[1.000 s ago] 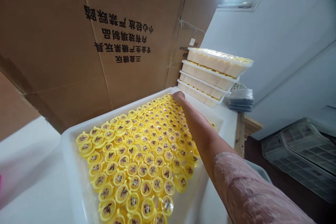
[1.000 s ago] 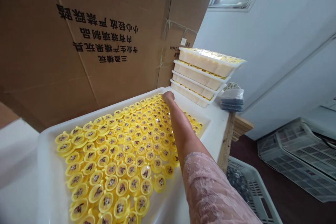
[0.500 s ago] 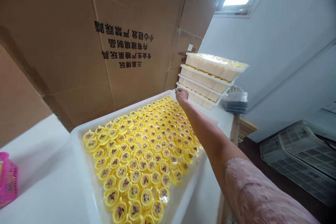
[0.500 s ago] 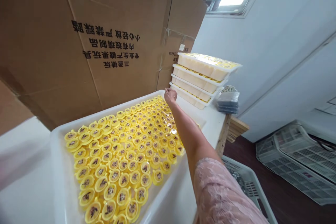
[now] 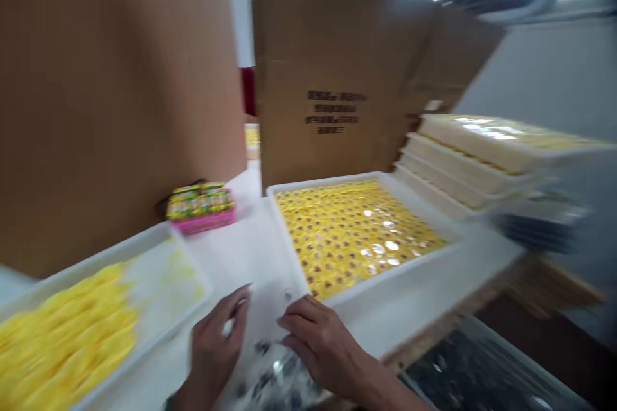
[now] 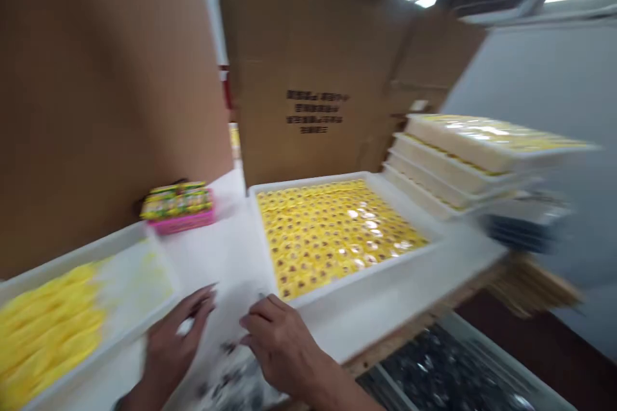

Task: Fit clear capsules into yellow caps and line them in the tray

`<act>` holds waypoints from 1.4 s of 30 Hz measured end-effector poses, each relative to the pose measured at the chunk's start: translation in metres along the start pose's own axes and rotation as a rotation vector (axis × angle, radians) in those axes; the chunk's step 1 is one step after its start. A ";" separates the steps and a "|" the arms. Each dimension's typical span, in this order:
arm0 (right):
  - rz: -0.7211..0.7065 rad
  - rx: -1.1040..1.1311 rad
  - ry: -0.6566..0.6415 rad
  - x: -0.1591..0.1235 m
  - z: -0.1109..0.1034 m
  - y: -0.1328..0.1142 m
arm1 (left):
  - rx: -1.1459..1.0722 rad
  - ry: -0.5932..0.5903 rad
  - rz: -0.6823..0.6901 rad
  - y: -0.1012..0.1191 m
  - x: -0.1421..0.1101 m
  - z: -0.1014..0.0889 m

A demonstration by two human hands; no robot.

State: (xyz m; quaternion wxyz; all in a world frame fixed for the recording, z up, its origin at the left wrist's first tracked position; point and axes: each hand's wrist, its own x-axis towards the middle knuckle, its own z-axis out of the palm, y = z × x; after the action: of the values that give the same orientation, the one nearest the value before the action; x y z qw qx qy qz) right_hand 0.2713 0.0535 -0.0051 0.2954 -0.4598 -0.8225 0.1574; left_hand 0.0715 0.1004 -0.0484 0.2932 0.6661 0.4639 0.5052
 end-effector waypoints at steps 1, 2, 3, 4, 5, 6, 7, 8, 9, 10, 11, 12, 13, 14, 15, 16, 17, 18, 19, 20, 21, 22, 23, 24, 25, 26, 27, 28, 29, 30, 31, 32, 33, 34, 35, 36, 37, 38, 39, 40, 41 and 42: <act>0.013 -0.010 -0.074 -0.005 0.018 -0.012 | 0.048 -0.006 -0.010 0.003 -0.001 -0.001; 0.021 -0.026 -0.131 -0.008 0.035 -0.020 | 0.064 -0.030 -0.047 0.006 -0.001 -0.002; 0.024 -0.045 -0.168 -0.010 0.049 -0.026 | 0.066 -0.044 -0.080 0.009 0.000 -0.004; 0.021 -0.063 -0.188 -0.011 0.062 -0.029 | 0.061 -0.056 -0.106 0.014 0.001 -0.007; 0.012 -0.078 -0.196 -0.012 0.073 -0.031 | 0.054 -0.068 -0.122 0.020 0.000 -0.010; 0.001 -0.090 -0.197 -0.012 0.080 -0.032 | 0.048 -0.074 -0.137 0.025 -0.001 -0.015; -0.004 -0.100 -0.191 -0.013 0.086 -0.032 | 0.049 -0.080 -0.149 0.030 -0.003 -0.021; -0.006 -0.107 -0.184 -0.014 0.088 -0.032 | 0.060 -0.083 -0.161 0.034 -0.005 -0.030; -0.005 -0.111 -0.179 -0.015 0.089 -0.032 | 0.082 -0.077 -0.174 0.036 -0.007 -0.040; -0.002 -0.112 -0.178 -0.016 0.088 -0.032 | 0.122 -0.062 -0.187 0.035 -0.009 -0.053; 0.004 -0.110 -0.178 -0.016 0.086 -0.033 | 0.186 -0.036 -0.199 0.032 -0.009 -0.068; 0.008 -0.105 -0.181 -0.016 0.084 -0.034 | 0.281 -0.004 -0.211 0.027 -0.007 -0.084; 0.010 -0.101 -0.181 -0.015 0.082 -0.035 | 0.399 0.029 -0.222 0.021 -0.003 -0.101; 0.009 -0.098 -0.181 -0.014 0.080 -0.036 | 0.563 0.050 -0.232 0.014 0.003 -0.119; 0.006 -0.096 -0.179 -0.013 0.078 -0.037 | 0.750 0.045 -0.258 0.006 0.010 -0.137; 0.003 -0.095 -0.176 -0.012 0.077 -0.039 | 0.820 0.045 -0.280 -0.001 0.019 -0.154; -0.001 -0.094 -0.172 -0.010 0.077 -0.040 | 0.858 0.032 -0.291 -0.008 0.028 -0.170; -0.003 -0.095 -0.167 -0.009 0.077 -0.041 | 0.888 0.000 -0.292 -0.014 0.037 -0.183; -0.003 -0.095 -0.163 -0.008 0.076 -0.043 | 0.913 -0.052 -0.286 -0.020 0.045 -0.193; -0.002 -0.094 -0.166 -0.007 0.076 -0.044 | 0.930 -0.115 -0.275 -0.025 0.052 -0.201; 0.001 -0.092 -0.173 -0.006 0.075 -0.046 | 0.945 -0.175 -0.264 -0.029 0.057 -0.205; 0.004 -0.087 -0.184 -0.005 0.074 -0.047 | 0.959 -0.231 -0.252 -0.033 0.060 -0.207; 0.007 -0.082 -0.196 -0.003 0.073 -0.049 | 0.972 -0.280 -0.242 -0.036 0.061 -0.207; 0.008 -0.077 -0.205 -0.001 0.072 -0.051 | 0.986 -0.320 -0.234 -0.039 0.061 -0.205; 0.006 -0.070 -0.209 0.002 0.071 -0.053 | 1.000 -0.353 -0.228 -0.041 0.061 -0.202; 0.002 -0.063 -0.209 0.006 0.071 -0.054 | 1.015 -0.380 -0.224 -0.043 0.059 -0.198; -0.005 -0.054 -0.208 0.010 0.072 -0.056 | 1.028 -0.402 -0.222 -0.045 0.058 -0.194; -0.015 -0.044 -0.206 0.014 0.074 -0.058 | 1.039 -0.421 -0.220 -0.047 0.056 -0.191; -0.028 -0.032 -0.204 0.020 0.076 -0.060 | 1.047 -0.436 -0.217 -0.048 0.055 -0.187; -0.045 -0.020 -0.204 0.025 0.078 -0.062 | 1.052 -0.446 -0.213 -0.049 0.055 -0.184; -0.064 -0.010 -0.203 0.031 0.081 -0.065 | 1.053 -0.453 -0.207 -0.050 0.054 -0.182; -0.087 0.001 -0.199 0.037 0.083 -0.067 | 1.053 -0.458 -0.200 -0.051 0.054 -0.179; -0.109 0.012 -0.190 0.042 0.086 -0.070 | 1.051 -0.460 -0.193 -0.051 0.055 -0.177; -0.130 0.024 -0.177 0.048 0.088 -0.072 | 1.049 -0.462 -0.186 -0.051 0.055 -0.175; -0.148 0.039 -0.163 0.055 0.090 -0.074 | 1.045 -0.464 -0.178 -0.052 0.055 -0.173; -0.161 0.055 -0.145 0.061 0.092 -0.076 | 1.040 -0.467 -0.169 -0.052 0.056 -0.172; -0.165 0.073 -0.120 0.069 0.093 -0.076 | 1.032 -0.470 -0.157 -0.052 0.056 -0.171; -0.157 0.090 -0.090 0.077 0.095 -0.076 | 1.021 -0.472 -0.142 -0.052 0.057 -0.170; -0.136 0.107 -0.058 0.086 0.096 -0.075 | 1.007 -0.471 -0.126 -0.052 0.057 -0.170; -0.105 0.122 -0.029 0.095 0.098 -0.074 | 0.992 -0.463 -0.109 -0.051 0.057 -0.170; -0.066 0.136 -0.006 0.105 0.101 -0.073 | 0.977 -0.448 -0.093 -0.050 0.057 -0.170; -0.027 0.149 0.000 0.116 0.104 -0.071 | 0.966 -0.430 -0.078 -0.048 0.057 -0.171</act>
State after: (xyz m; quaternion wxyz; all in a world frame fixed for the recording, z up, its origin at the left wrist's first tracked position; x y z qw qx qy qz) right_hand 0.1121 0.1156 -0.0083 0.3310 -0.4256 -0.8145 0.2142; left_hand -0.1020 0.1584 -0.0129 0.0601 0.7959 0.5977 0.0747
